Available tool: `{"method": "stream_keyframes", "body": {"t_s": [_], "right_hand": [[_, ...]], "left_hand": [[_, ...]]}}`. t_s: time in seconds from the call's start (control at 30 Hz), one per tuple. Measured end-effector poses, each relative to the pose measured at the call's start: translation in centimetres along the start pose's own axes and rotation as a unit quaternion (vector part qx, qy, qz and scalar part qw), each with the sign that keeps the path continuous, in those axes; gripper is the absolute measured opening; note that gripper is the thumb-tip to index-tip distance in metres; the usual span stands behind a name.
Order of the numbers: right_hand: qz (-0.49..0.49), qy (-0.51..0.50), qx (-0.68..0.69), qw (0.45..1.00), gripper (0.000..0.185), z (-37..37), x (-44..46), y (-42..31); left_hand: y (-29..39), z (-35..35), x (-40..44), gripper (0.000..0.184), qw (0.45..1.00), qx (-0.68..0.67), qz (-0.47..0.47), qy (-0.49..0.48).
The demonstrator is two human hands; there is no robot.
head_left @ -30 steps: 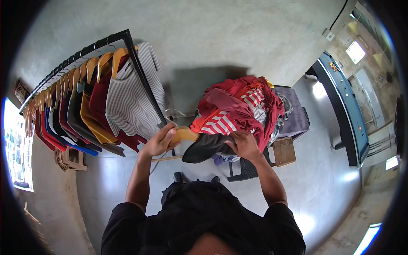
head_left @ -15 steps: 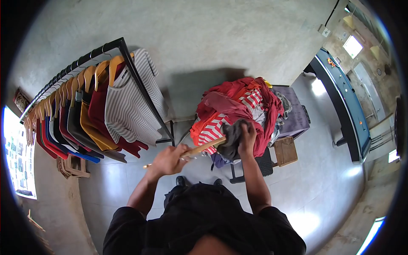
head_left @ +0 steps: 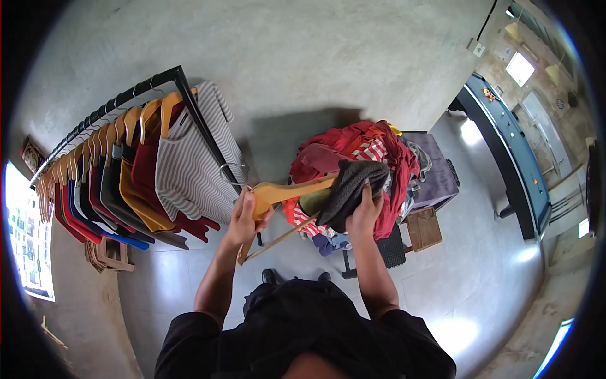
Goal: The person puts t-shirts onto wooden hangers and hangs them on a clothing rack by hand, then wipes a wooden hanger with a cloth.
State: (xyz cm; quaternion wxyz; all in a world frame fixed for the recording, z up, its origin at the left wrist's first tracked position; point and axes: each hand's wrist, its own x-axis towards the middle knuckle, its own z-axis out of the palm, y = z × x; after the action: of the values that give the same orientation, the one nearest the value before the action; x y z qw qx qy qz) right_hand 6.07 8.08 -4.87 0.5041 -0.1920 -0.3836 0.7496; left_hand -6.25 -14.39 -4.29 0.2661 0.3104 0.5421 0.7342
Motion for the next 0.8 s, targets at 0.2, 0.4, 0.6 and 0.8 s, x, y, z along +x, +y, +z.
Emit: {"method": "stream_keyframes", "body": {"t_s": [0.2, 0.4, 0.6, 0.8], "right_hand": [[-0.152, 0.07, -0.083, 0.982, 0.036, 0.0, 2.0, -3.1], [-0.437, -0.068, -0.295, 0.847, 0.051, -0.6, 4.4, -9.0], [-0.085, 0.124, -0.062, 0.987, 0.047, 5.3, 1.9, -7.9], [-0.041, -0.174, -0.155, 0.972, 0.04, 4.3, -3.5, -2.4]], "left_hand": [[-1.4, -1.2, -1.9, 0.058, 0.994, -0.09, 0.022, -0.065], [-1.2, 0.2, -2.4, 0.074, 0.993, -0.088, 0.02, 0.071], [-2.3, 1.5, -1.1, 0.066, 0.992, -0.102, 0.075, -0.004], [-0.8, 5.6, 0.2, 0.059, 0.976, -0.125, 0.147, 0.103]]}}
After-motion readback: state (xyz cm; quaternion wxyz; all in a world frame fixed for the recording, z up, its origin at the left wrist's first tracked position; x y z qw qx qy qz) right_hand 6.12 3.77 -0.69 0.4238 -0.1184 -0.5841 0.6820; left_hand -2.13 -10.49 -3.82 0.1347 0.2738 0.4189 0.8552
